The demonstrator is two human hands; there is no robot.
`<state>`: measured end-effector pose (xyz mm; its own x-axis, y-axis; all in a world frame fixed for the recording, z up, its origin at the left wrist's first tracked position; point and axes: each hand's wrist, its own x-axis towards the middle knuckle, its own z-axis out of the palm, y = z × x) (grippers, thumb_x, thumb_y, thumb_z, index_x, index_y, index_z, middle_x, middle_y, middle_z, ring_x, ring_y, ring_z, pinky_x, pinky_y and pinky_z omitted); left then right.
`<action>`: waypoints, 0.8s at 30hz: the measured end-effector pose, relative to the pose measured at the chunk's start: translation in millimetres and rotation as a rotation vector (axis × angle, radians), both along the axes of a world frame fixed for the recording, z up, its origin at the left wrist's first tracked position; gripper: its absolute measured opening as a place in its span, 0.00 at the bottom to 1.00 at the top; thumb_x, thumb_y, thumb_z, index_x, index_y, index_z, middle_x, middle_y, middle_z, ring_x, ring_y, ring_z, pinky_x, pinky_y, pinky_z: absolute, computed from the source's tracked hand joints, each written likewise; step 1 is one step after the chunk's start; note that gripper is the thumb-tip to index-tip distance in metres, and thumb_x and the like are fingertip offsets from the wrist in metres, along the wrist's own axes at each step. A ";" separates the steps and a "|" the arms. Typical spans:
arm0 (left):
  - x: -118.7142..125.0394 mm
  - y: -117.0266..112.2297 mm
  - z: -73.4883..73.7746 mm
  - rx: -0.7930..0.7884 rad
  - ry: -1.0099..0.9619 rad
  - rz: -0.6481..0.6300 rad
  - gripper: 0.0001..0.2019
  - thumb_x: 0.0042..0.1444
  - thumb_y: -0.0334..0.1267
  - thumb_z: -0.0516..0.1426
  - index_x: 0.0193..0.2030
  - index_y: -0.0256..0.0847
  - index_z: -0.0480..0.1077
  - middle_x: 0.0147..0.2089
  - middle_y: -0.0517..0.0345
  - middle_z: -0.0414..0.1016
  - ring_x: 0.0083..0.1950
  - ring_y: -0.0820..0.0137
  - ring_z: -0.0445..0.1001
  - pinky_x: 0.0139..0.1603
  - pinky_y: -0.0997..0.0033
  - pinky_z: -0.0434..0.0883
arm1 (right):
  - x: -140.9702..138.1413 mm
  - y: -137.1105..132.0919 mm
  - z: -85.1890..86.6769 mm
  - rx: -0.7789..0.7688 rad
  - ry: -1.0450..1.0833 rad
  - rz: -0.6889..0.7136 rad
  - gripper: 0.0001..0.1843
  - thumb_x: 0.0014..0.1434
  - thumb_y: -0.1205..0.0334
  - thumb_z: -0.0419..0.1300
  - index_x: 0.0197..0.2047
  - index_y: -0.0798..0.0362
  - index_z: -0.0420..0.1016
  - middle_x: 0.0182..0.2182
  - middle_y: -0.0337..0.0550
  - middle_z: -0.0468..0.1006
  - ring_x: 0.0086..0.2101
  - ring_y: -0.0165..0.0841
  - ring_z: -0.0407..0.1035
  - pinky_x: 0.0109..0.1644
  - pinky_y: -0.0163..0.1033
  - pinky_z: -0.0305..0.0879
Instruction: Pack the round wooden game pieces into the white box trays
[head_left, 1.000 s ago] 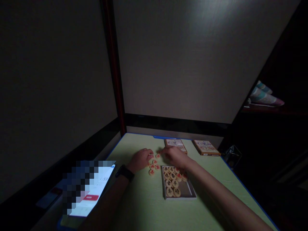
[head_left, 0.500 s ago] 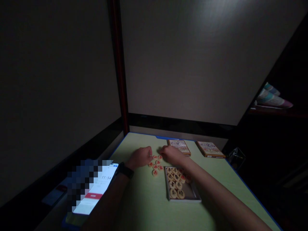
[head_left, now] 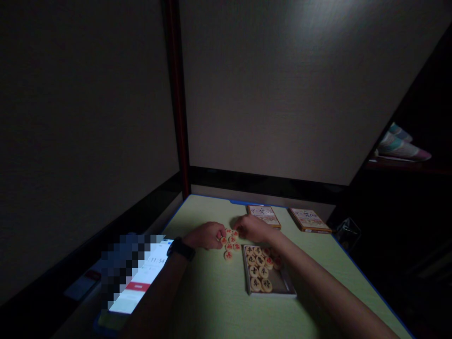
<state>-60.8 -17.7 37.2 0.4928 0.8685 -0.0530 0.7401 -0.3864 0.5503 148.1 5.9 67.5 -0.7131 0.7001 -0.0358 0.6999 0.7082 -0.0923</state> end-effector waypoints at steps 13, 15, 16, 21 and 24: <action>-1.5 1.5 0.0 -0.084 -0.034 0.062 0.17 0.42 0.35 0.63 0.42 0.38 0.70 0.32 0.63 0.74 0.26 0.76 0.68 0.24 0.78 0.62 | 4.1 4.5 -5.0 0.004 -0.056 -0.070 0.13 0.56 0.72 0.56 0.38 0.54 0.82 0.36 0.48 0.83 0.37 0.36 0.74 0.38 0.34 0.60; -2.2 3.2 -2.0 -0.039 -0.057 0.061 0.16 0.44 0.37 0.63 0.42 0.38 0.70 0.31 0.64 0.73 0.28 0.75 0.68 0.27 0.77 0.63 | 5.0 4.3 -7.7 0.016 -0.058 -0.083 0.12 0.58 0.71 0.55 0.39 0.55 0.80 0.38 0.51 0.82 0.38 0.37 0.74 0.38 0.35 0.60; -2.3 4.1 -2.8 -0.017 -0.078 0.067 0.15 0.46 0.38 0.62 0.41 0.39 0.70 0.30 0.64 0.73 0.29 0.74 0.68 0.28 0.77 0.63 | 5.5 4.1 -8.7 0.023 -0.055 -0.090 0.12 0.59 0.71 0.55 0.40 0.56 0.80 0.39 0.52 0.82 0.38 0.37 0.74 0.38 0.35 0.60; 0.0 8.0 -4.0 0.185 -0.088 0.120 0.08 0.54 0.34 0.55 0.40 0.39 0.72 0.32 0.60 0.73 0.33 0.71 0.70 0.34 0.74 0.67 | 8.5 3.5 -8.9 0.040 -0.017 -0.106 0.11 0.62 0.71 0.54 0.43 0.57 0.76 0.43 0.55 0.80 0.42 0.37 0.73 0.41 0.34 0.60; 2.5 9.0 -2.9 0.271 -0.043 0.113 0.10 0.54 0.31 0.53 0.40 0.39 0.74 0.35 0.57 0.75 0.37 0.68 0.72 0.40 0.71 0.69 | 9.9 2.8 -8.2 0.039 -0.006 -0.103 0.10 0.62 0.70 0.55 0.42 0.57 0.77 0.42 0.53 0.80 0.42 0.36 0.73 0.41 0.34 0.59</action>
